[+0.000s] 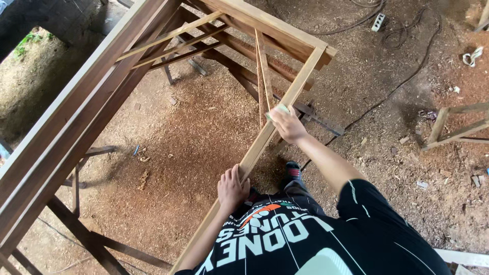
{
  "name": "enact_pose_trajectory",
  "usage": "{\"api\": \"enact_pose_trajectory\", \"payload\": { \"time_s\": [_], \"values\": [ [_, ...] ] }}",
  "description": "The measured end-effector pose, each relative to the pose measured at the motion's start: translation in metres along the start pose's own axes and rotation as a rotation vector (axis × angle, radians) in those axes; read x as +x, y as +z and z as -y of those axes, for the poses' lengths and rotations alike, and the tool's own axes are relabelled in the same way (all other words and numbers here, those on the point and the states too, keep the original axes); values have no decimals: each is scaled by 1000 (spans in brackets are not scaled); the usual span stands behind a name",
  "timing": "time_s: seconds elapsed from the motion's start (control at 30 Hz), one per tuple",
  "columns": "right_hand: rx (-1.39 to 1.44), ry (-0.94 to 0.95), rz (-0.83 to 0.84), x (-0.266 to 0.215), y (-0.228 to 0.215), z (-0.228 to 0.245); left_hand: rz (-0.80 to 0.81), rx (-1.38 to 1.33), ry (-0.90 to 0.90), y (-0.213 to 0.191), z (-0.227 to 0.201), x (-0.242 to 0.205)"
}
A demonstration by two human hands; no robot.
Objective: The person sands the surfaces and edges of a large wooden frame using a sanding block by hand.
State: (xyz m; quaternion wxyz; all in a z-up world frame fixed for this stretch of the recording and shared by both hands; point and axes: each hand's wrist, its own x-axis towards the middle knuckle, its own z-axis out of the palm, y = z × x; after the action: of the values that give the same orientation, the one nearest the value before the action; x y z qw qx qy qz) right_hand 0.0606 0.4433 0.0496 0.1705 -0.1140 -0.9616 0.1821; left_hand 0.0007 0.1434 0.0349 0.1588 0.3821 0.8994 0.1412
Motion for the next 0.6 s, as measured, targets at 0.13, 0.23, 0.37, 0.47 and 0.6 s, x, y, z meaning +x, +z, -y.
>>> {"api": "enact_pose_trajectory", "payload": {
  "time_s": [0.13,0.23,0.37,0.47,0.6],
  "values": [
    [148,100,97,34,29,-3,-39,19,-8,6,1,4],
    [183,11,111,24,43,1,-49,28,-5,11,4,6],
    [-125,-325,-215,-23,22,11,-58,-18,-29,14,6,7],
    [251,90,232,-11,-7,1,-37,3,-77,19,10,9],
    [6,-3,157,29,-17,-18,-285,0,-11,33,7,16]
  ]
}}
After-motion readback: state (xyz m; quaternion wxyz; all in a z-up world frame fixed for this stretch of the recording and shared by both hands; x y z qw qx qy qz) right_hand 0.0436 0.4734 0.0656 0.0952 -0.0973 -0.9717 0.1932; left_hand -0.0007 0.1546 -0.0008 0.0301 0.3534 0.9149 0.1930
